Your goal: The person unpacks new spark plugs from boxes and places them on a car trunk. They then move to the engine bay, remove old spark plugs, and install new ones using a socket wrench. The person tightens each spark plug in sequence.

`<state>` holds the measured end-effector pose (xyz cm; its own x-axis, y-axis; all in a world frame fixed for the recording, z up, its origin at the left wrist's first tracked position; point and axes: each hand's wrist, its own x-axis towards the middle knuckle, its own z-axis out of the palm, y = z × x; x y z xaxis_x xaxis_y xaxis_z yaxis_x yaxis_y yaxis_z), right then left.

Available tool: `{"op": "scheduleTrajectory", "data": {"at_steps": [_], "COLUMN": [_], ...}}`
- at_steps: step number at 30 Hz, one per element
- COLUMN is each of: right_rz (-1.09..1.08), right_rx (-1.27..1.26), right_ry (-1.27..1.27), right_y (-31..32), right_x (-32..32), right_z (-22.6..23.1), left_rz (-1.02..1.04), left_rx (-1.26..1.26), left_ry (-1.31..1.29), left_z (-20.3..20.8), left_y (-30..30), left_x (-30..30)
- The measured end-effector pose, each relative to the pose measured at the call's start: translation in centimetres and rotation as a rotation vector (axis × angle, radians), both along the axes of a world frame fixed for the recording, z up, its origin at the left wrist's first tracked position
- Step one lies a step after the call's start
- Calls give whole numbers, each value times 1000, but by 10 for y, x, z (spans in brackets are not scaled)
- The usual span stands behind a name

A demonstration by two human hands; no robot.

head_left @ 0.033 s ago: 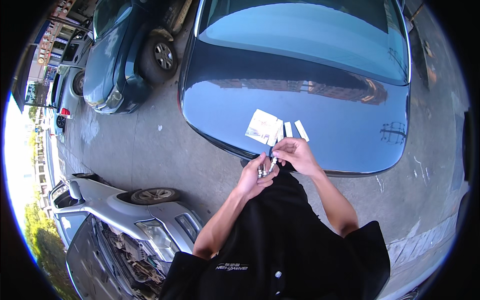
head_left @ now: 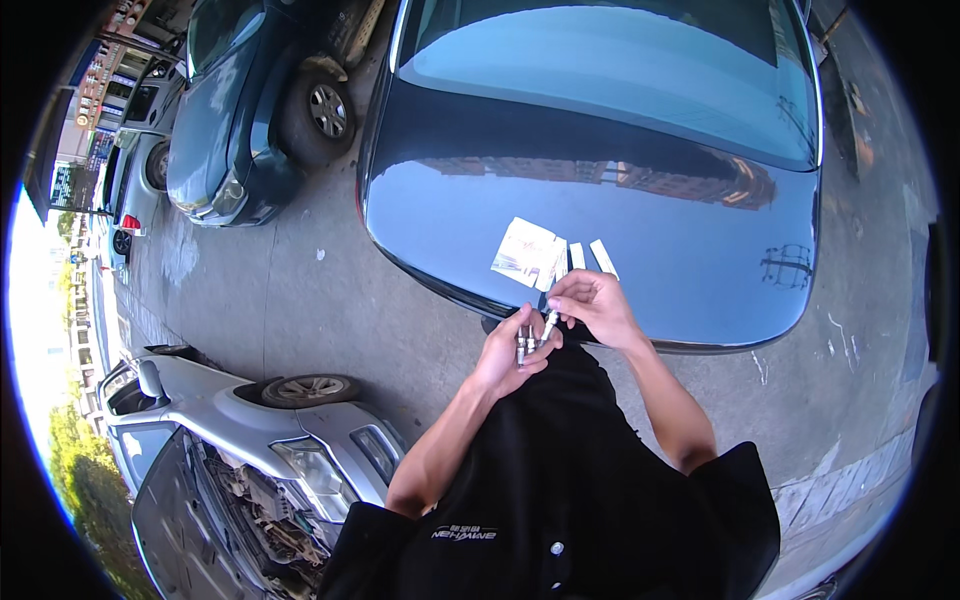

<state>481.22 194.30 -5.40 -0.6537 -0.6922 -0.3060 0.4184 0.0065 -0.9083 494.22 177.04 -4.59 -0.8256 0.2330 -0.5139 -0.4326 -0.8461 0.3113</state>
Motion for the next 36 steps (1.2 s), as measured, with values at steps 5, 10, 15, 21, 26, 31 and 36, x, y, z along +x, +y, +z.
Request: {"op": "scheduleTrajectory", "data": {"at_steps": [5, 10, 15, 21, 26, 31, 36], "right_rz": [12, 287, -106, -229, -177, -245, -194], "right_rx": [92, 345, 287, 995, 1112, 859, 382], "right_ry": [11, 483, 539, 770, 829, 673, 431], "right_y": [0, 0, 9, 16, 14, 8, -8], "right_x": [-5, 6, -11, -48, -53, -48, 8], "right_z": [29, 44, 10, -84, -127, -97, -23], "left_rz": [-77, -65, -122, -101, -83, -105, -58], "left_rx": [-39, 20, -43, -76, -126, -386, -1216], "left_ry": [-19, -34, 57, 11, -23, -24, 142], "left_z": [3, 1, -3, -5, -4, -11, -18], "left_y": [4, 5, 0, -1, -4, -5, 8], "left_x": [-6, -6, -3, 0, 8, 6, -5]}}
